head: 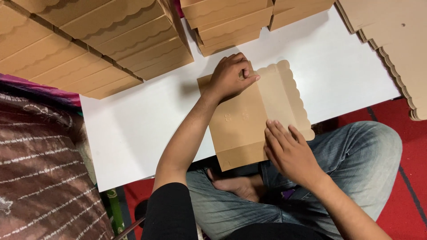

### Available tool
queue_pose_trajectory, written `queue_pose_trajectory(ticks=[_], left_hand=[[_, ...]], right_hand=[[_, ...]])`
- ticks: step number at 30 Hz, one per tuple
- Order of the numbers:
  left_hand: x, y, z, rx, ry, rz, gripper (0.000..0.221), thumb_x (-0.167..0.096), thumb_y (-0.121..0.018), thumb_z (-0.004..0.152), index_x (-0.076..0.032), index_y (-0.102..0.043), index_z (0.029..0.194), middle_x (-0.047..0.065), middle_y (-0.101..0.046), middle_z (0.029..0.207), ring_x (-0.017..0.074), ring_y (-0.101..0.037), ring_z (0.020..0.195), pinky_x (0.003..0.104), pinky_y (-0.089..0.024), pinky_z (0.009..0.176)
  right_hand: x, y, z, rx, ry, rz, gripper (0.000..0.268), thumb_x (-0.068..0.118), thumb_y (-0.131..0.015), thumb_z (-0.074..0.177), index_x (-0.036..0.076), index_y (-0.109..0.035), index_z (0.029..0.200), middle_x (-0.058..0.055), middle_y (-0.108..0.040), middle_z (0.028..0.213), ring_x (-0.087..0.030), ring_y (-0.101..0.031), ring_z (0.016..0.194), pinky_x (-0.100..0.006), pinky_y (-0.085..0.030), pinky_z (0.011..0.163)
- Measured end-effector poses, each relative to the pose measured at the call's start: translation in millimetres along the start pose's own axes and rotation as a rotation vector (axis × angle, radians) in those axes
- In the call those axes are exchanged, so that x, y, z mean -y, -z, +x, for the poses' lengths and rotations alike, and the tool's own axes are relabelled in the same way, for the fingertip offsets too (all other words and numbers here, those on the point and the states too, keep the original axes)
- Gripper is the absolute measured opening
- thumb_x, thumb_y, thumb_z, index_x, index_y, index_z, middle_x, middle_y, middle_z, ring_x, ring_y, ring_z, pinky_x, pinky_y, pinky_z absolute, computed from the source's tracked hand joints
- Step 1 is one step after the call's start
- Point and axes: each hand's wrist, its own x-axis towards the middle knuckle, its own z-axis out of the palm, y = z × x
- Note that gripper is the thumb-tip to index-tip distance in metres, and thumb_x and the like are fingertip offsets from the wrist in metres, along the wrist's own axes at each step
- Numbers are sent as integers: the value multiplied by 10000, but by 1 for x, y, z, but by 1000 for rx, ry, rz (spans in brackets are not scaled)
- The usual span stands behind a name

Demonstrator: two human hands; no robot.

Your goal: Assembling a cardboard box by folding a flat pre-scored sheet into its final shape.

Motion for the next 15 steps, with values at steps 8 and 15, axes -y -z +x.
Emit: queue_pose_trajectory(ticks=[8,15], left_hand=[[1,3,-2,4,-4,11,330,-345,-801,829,-191,-521,744,-19,-554,868,263,-641,867,410,-465,760],[6,6,-7,-2,3,14,334,-335,-806,847,-180,-530,743,0,-562,877,280,-648,878,416,-459,756]], right_hand=[[-8,18,-22,22,58,-6,563,417,-608,948,146,-566,1439,-64,-566,1515,-213,-482,1447,-553,-289,1191],[-36,24,-29,65,-227,-65,617,498,-643,939,161,-605,1455,-150,-586,1513,-316,-520,1462,-530,-383,1161]])
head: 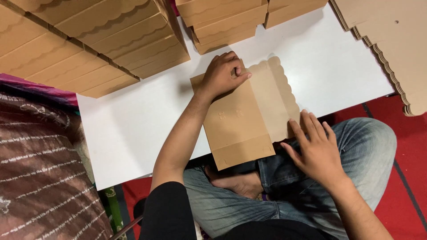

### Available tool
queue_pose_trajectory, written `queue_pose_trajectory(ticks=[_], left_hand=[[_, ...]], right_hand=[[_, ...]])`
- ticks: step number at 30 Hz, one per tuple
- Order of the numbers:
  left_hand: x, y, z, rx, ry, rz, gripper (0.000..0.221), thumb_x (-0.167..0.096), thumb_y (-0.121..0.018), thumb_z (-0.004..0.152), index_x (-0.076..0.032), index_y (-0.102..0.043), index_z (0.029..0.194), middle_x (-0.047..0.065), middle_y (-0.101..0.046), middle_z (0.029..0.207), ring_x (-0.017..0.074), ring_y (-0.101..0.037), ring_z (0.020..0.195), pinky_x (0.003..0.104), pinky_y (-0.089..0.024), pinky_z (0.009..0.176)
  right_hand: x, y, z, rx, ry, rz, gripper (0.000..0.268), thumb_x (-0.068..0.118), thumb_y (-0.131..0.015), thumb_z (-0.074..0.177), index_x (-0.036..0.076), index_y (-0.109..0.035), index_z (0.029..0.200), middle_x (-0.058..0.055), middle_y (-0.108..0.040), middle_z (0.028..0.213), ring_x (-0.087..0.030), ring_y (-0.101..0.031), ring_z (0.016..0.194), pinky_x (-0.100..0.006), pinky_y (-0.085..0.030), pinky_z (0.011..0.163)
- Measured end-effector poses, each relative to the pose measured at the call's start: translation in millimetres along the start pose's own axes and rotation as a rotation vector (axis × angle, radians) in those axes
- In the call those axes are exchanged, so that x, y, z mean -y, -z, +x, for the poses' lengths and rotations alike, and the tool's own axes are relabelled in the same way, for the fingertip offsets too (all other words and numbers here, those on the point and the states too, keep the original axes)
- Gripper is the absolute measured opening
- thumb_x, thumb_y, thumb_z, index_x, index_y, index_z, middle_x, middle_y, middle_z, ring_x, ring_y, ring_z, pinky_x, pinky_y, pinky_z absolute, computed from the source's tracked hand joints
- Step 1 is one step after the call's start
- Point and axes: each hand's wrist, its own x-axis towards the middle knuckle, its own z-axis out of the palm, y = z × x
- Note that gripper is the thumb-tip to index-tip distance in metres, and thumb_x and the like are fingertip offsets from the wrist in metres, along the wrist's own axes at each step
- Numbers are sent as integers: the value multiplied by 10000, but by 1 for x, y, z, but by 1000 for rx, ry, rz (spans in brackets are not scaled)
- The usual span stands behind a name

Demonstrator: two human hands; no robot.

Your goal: Assembling a cardboard box by folding a flat pre-scored sheet into its final shape.

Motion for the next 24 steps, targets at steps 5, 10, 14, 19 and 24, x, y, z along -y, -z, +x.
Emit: queue_pose_trajectory(ticks=[5,10,14,19,24], left_hand=[[4,0,-2,28,25,-3,315,-324,-796,860,-182,-531,767,-4,-566,910,275,-638,921,407,-445,785],[2,2,-3,14,18,-43,304,-290,-794,870,-178,-529,772,10,-563,906,287,-635,913,412,-445,792],[2,3,-4,15,23,-40,300,-291,-790,871,-176,-529,776,12,-566,902,290,-639,916,422,-447,794],[-2,3,-4,-2,8,-12,290,-296,-765,897,-174,-529,780,13,-566,894,286,-641,900,423,-455,787],[1,2,-4,9,5,2,276,-290,-738,910,-174,-523,782,15,-566,904,295,-640,909,425,-451,782]], right_hand=[[-13,-17,-8,6,-51,11,593,420,-690,916,183,-613,1454,-141,-592,1512,-326,-530,1458,-489,-448,1103],[-12,0,-1,-105,-90,462,467,117,-779,867,101,-707,1328,-162,-676,1360,-373,-647,1234,-438,-521,971],[5,21,13,-99,-89,697,544,79,-761,854,60,-653,1387,-176,-657,1401,-392,-631,1266,-487,-492,1037],[20,9,23,-123,85,496,655,211,-749,892,77,-552,1502,-183,-526,1563,-345,-582,1330,-475,-427,1121],[23,-4,32,-1,119,480,665,275,-692,943,116,-493,1557,-170,-429,1631,-343,-497,1397,-474,-353,1169]])
